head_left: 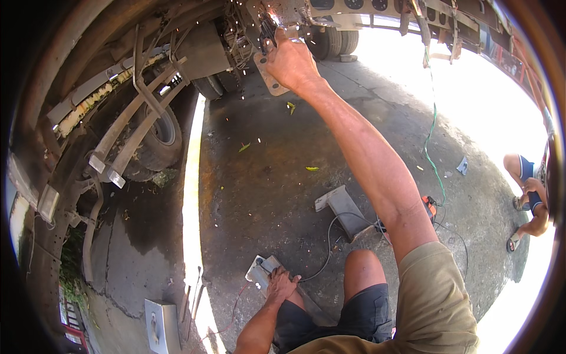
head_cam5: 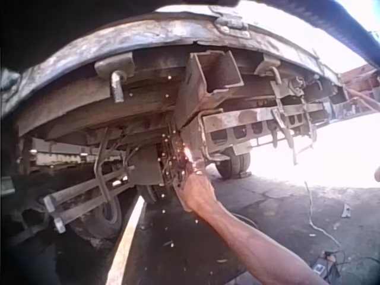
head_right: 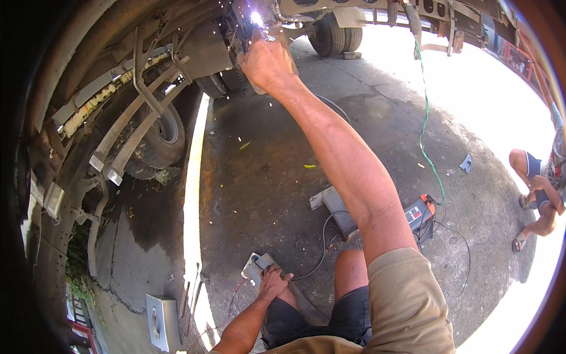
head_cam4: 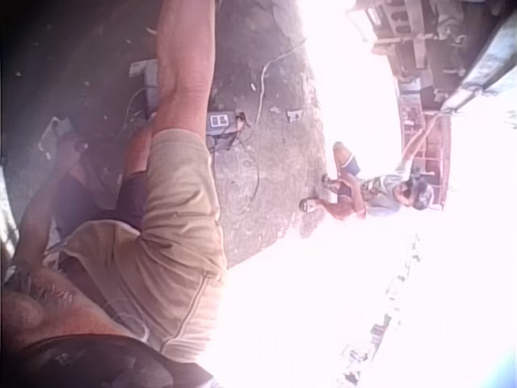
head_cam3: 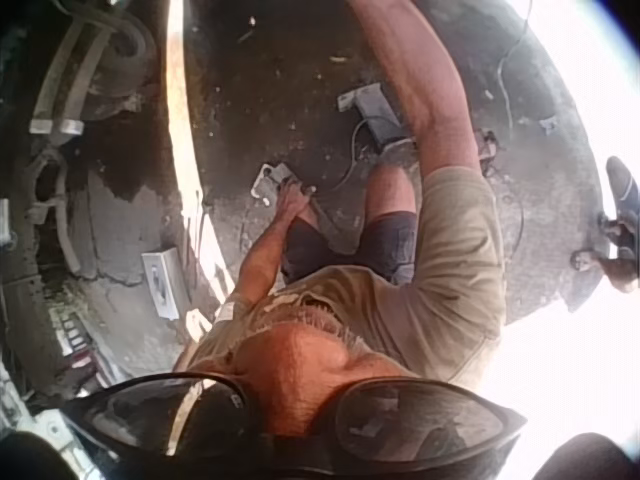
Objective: The person kneels under a vehicle and uses a welding torch to weld a metal plate attached to the undercarriage. They repeatedly position the torch, create sparks, and adjust the metal plate while another person sits nearby.
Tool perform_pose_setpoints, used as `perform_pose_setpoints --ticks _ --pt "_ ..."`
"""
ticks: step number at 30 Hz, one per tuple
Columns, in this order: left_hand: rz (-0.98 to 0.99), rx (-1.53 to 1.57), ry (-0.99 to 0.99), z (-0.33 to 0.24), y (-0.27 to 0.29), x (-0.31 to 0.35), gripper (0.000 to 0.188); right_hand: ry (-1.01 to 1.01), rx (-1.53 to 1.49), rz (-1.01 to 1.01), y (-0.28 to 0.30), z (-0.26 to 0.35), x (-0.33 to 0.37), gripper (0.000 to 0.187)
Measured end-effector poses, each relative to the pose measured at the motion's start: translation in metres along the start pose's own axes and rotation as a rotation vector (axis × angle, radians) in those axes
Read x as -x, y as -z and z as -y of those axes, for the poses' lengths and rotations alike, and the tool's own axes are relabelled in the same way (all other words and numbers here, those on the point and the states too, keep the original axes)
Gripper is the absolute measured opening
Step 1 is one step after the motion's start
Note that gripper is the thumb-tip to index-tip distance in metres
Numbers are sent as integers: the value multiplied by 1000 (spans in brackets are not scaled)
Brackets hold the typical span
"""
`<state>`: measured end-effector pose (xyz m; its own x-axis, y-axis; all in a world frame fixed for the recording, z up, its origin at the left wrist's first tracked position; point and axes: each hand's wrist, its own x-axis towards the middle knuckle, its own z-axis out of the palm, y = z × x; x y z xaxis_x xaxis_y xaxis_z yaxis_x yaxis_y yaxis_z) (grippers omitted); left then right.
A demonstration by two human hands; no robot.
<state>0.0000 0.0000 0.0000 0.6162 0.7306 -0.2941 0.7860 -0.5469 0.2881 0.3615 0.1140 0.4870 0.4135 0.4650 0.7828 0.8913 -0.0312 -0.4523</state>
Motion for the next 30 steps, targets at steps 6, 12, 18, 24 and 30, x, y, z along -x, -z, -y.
perform_pose_setpoints --ticks 6,12,18,24,30 --pt "-23 -14 -8 1 7 0 62 -46 -50 3 4 2 -1 62" --pt "-34 7 -4 12 -7 -5 64 -12 -19 44 16 16 9 58" --pt "-8 19 10 9 -6 -6 64 -26 -35 41 14 11 7 63" --pt "14 15 27 6 -4 -5 65 -21 -23 -3 7 7 2 62" --pt "-1 -8 -8 -1 2 0 61 -41 -68 35 14 7 3 61"
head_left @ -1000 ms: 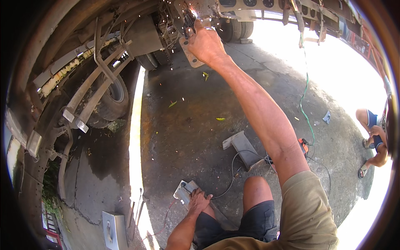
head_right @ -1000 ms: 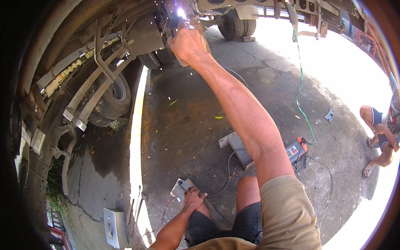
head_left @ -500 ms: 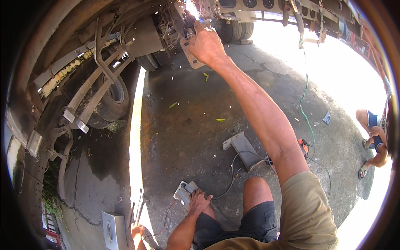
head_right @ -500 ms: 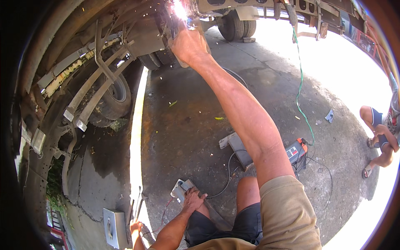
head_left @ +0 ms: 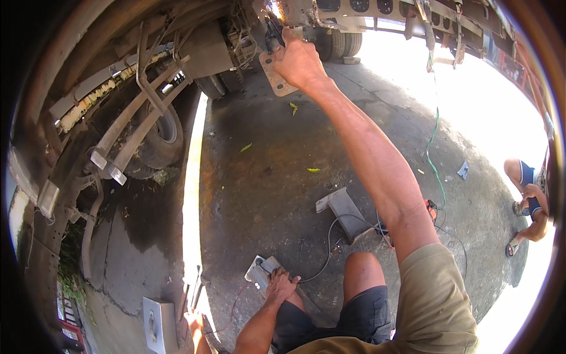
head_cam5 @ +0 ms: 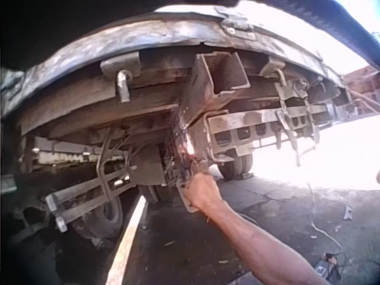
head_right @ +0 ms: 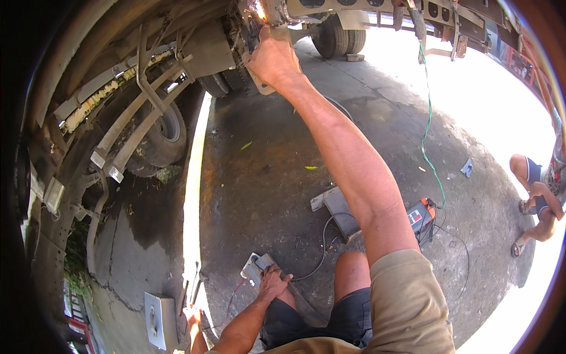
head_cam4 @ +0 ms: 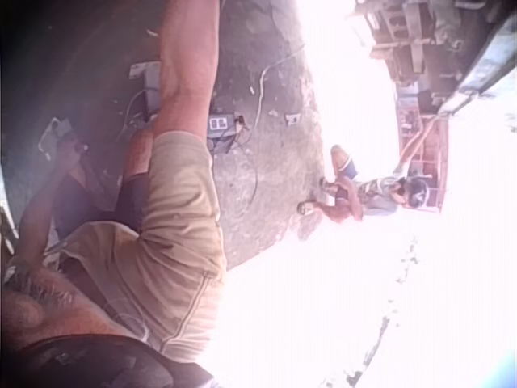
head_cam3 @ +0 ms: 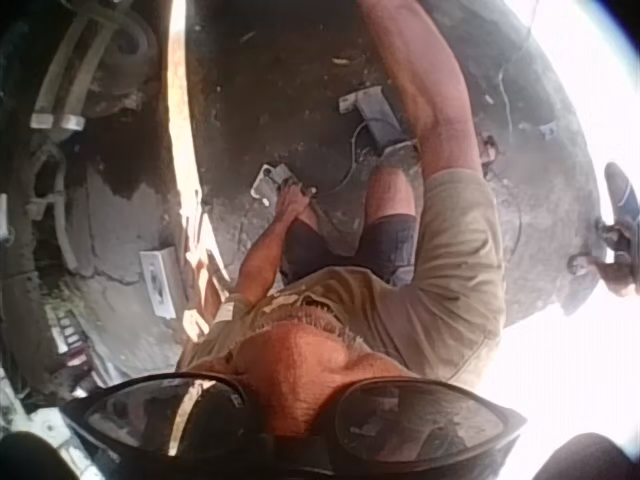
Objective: The person kneels under a vehicle and uses a welding torch to weld a metal plate attached to the undercarriage. They repeatedly position the torch, create sparks, and adjust the metal plate while another person sits nearby.
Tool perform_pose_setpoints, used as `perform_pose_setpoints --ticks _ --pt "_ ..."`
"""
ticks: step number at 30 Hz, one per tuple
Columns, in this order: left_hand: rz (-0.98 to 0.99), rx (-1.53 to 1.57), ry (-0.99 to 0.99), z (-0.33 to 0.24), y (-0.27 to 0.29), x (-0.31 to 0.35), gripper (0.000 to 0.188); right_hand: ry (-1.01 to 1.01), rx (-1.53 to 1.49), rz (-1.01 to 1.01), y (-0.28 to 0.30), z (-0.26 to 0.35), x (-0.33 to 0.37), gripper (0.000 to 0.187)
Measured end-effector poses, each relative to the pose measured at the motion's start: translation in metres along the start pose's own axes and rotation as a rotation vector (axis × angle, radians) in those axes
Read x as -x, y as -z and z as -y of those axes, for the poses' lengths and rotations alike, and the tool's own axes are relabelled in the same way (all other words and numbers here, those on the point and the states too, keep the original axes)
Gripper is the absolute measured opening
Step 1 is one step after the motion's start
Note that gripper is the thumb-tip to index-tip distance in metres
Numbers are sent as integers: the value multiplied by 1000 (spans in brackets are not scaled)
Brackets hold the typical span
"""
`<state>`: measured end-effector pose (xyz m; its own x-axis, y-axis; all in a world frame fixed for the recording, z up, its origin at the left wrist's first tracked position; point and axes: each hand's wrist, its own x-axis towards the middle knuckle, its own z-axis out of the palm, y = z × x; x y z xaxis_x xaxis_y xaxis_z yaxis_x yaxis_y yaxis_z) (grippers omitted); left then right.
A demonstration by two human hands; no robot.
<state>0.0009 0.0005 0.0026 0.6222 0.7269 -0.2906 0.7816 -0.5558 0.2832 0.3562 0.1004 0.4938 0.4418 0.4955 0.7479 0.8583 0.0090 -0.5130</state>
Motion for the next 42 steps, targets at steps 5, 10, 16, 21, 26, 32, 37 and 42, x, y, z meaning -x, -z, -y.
perform_pose_setpoints --ticks 5,10,16,21,26,32,37,42 --pt "-12 14 -9 2 -3 0 59 2 -7 2 -1 2 0 59" --pt "-13 9 -12 -3 1 0 60 17 15 -16 -3 -6 -6 61" --pt "-43 10 -6 -2 0 1 61 200 38 -84 -6 6 27 60" --pt "-12 40 23 2 2 5 62 213 -110 8 -19 21 111 58" --pt "-23 68 20 -2 -1 0 65 39 -295 221 -22 0 208 57" --pt "-31 17 11 4 -8 1 67 -76 -330 326 -17 -21 290 59" --pt "-10 54 11 2 -5 3 68 -109 -259 362 19 -30 315 60" --pt "-11 74 9 5 -6 3 67 -100 -211 278 50 -20 313 59"
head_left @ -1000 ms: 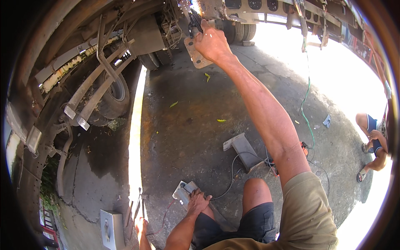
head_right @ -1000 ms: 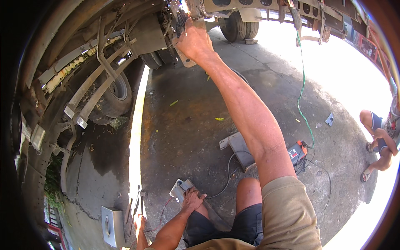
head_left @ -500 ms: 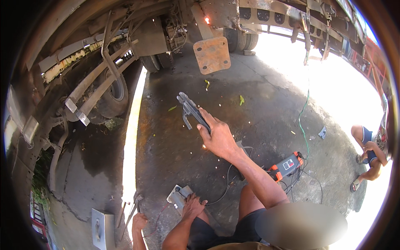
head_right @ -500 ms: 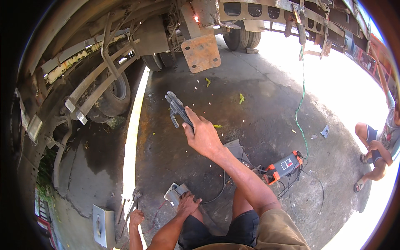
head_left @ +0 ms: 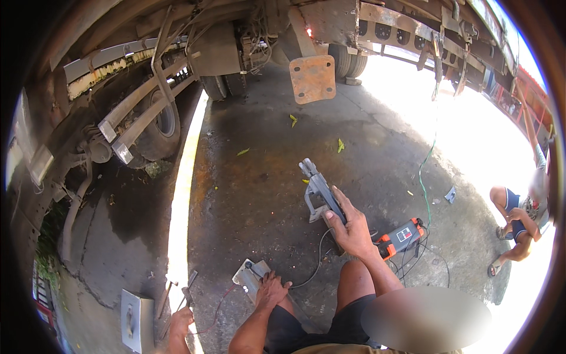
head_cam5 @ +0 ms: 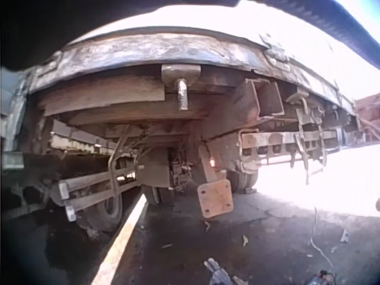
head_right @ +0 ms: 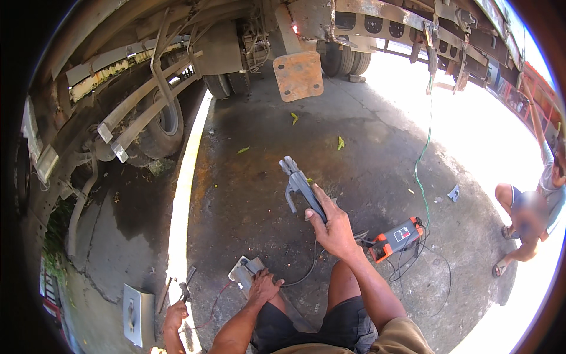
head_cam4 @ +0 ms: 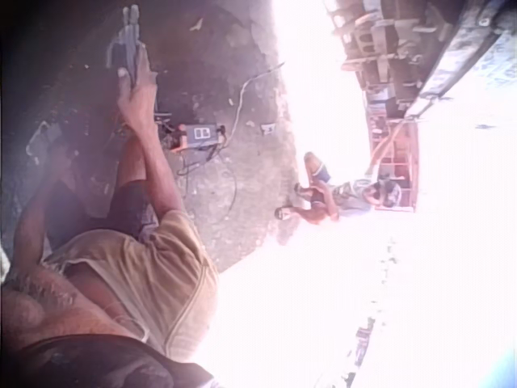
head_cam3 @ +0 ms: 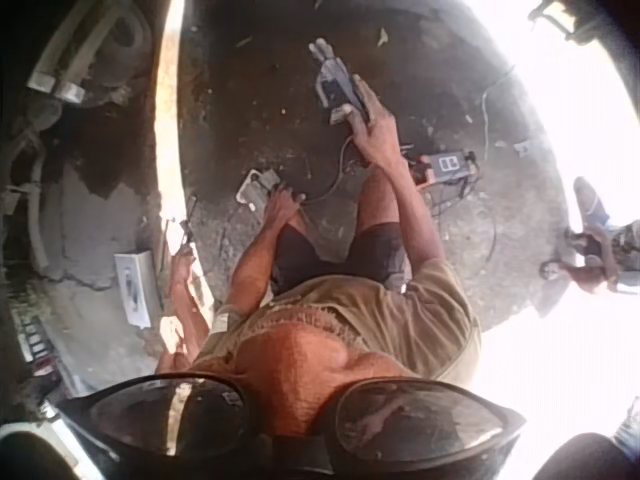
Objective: The person kneels under a vehicle and uses a welding torch to weld a metal plate attached to the undercarriage. They repeatedly position the torch, create sparks, and adjust the metal plate while another person sits nearby.
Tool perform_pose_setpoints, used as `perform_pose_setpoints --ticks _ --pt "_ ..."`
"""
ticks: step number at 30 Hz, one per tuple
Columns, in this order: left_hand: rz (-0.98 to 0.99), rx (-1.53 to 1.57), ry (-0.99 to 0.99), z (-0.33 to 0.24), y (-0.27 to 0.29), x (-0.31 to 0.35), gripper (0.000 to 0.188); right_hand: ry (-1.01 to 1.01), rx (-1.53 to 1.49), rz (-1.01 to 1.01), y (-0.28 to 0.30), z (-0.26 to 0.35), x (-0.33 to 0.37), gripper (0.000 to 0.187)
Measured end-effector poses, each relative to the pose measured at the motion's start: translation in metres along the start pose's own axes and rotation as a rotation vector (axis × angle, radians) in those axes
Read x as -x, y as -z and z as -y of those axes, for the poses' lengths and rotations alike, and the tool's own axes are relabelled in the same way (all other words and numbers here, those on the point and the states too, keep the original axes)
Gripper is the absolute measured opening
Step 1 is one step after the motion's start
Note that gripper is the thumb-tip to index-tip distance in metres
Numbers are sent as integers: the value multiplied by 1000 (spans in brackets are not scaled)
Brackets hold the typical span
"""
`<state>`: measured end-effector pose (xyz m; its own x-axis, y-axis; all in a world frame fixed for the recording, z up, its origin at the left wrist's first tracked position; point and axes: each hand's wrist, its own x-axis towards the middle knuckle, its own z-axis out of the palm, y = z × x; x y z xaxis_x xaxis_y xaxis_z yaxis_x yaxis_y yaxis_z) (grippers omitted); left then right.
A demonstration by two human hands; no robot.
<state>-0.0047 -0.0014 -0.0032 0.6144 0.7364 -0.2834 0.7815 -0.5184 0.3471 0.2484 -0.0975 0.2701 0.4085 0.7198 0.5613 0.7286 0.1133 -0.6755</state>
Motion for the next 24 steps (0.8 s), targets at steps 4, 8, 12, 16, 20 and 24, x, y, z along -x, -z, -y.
perform_pose_setpoints --ticks 4,8,12,16,20,24 --pt "24 21 -10 -4 6 0 68 -51 39 -2 18 8 -2 60" --pt "38 32 15 -4 13 2 68 -54 6 -71 25 23 -25 58" --pt "12 52 23 -1 11 7 67 -105 -138 -195 25 26 -33 57" --pt "-65 140 -3 3 4 8 66 -169 120 -31 45 2 -19 48" --pt "-93 150 15 -2 7 9 64 -338 192 149 64 -8 14 36" --pt "-42 120 3 -3 10 5 64 -487 104 71 69 -32 58 55"
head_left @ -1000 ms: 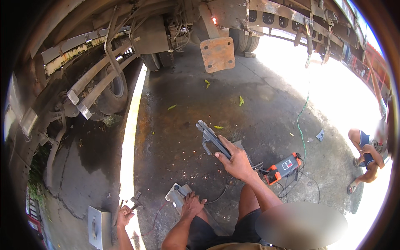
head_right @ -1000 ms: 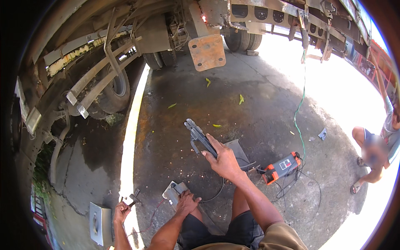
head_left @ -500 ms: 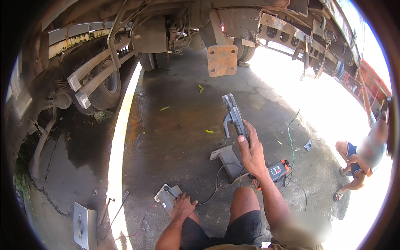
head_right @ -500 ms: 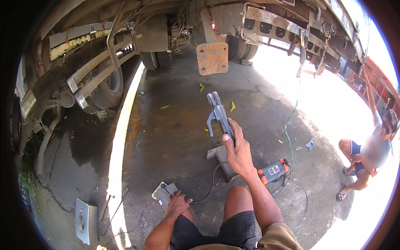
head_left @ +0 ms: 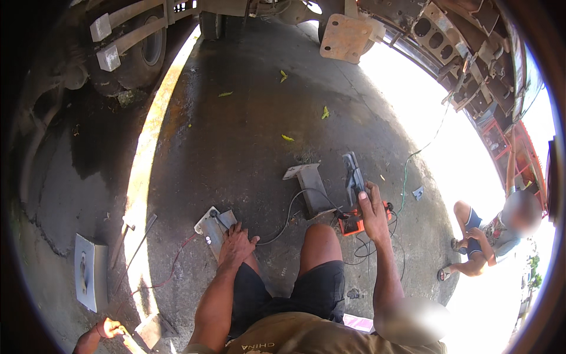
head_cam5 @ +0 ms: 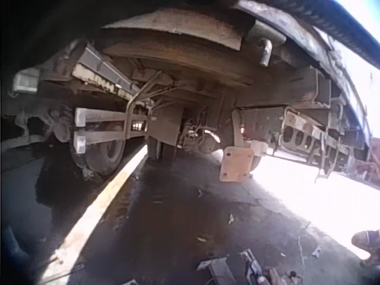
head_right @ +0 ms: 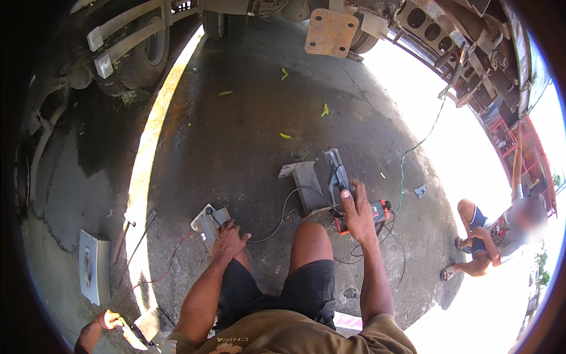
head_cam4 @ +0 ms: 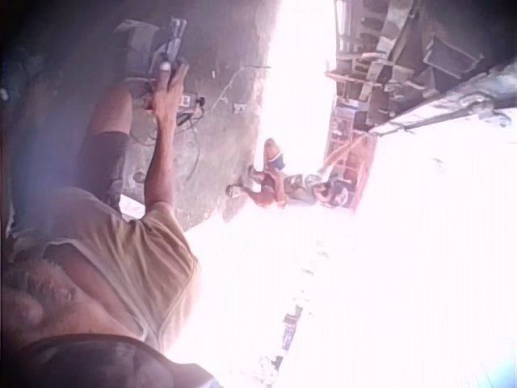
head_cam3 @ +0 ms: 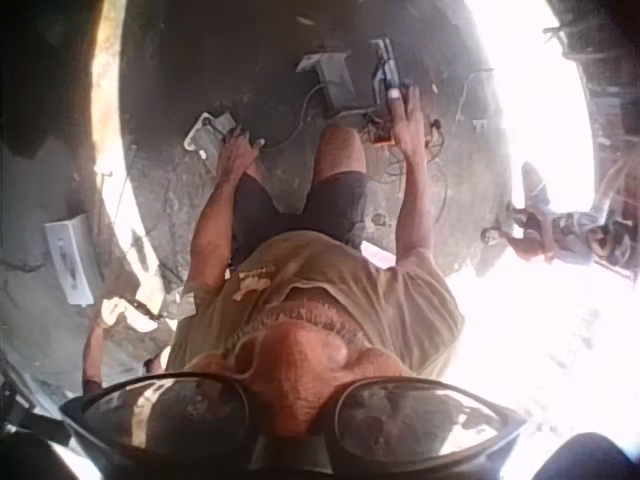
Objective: The person kneels under a vehicle and uses a welding torch to weld a metal plate attached to the undercarriage. They repeatedly position the torch, create sparks, and adjust the metal plate while another person sits nearby.
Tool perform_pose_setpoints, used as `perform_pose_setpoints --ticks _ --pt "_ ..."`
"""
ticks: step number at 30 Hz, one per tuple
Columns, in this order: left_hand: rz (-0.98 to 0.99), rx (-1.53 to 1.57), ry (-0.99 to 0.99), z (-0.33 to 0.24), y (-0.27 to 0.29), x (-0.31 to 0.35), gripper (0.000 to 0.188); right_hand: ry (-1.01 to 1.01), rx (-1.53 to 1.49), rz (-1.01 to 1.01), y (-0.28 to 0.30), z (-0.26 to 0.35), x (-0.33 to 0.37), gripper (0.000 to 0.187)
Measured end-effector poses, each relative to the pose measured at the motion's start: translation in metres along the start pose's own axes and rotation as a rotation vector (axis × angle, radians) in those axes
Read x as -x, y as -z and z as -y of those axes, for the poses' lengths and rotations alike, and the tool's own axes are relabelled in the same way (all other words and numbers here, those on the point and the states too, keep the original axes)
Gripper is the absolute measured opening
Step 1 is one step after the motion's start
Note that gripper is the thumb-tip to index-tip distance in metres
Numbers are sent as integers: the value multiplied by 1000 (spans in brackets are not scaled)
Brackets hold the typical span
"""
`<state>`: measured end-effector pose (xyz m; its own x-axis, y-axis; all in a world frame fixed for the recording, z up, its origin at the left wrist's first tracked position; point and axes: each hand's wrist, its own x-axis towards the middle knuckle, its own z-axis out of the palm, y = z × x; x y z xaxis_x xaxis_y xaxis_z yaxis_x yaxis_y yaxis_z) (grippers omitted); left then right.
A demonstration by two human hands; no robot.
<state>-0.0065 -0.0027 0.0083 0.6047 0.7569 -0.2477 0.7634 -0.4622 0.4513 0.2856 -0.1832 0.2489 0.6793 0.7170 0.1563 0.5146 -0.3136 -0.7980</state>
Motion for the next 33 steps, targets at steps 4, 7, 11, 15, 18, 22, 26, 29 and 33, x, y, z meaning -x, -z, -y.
perform_pose_setpoints --ticks 4,7,11,15,18,22,26,29,33 --pt "-3 7 11 7 5 3 64 42 115 -16 -10 17 14 84" --pt "0 23 -7 3 4 1 64 98 267 -76 -11 9 16 91" --pt "11 -1 -12 5 -3 -3 64 40 225 -49 -15 34 15 82" --pt "3 64 -9 1 4 -1 63 87 339 56 -26 43 8 73" --pt "-8 68 -1 5 4 2 63 165 442 101 -59 49 -4 70" --pt "23 45 5 -1 13 10 63 198 593 212 -108 54 -25 68" --pt "25 53 -8 1 2 7 62 251 715 307 -163 28 -60 61" --pt "26 72 23 2 3 5 62 185 856 449 -204 23 -101 63" --pt "48 33 12 -1 8 3 62 68 945 522 -226 14 -149 72"
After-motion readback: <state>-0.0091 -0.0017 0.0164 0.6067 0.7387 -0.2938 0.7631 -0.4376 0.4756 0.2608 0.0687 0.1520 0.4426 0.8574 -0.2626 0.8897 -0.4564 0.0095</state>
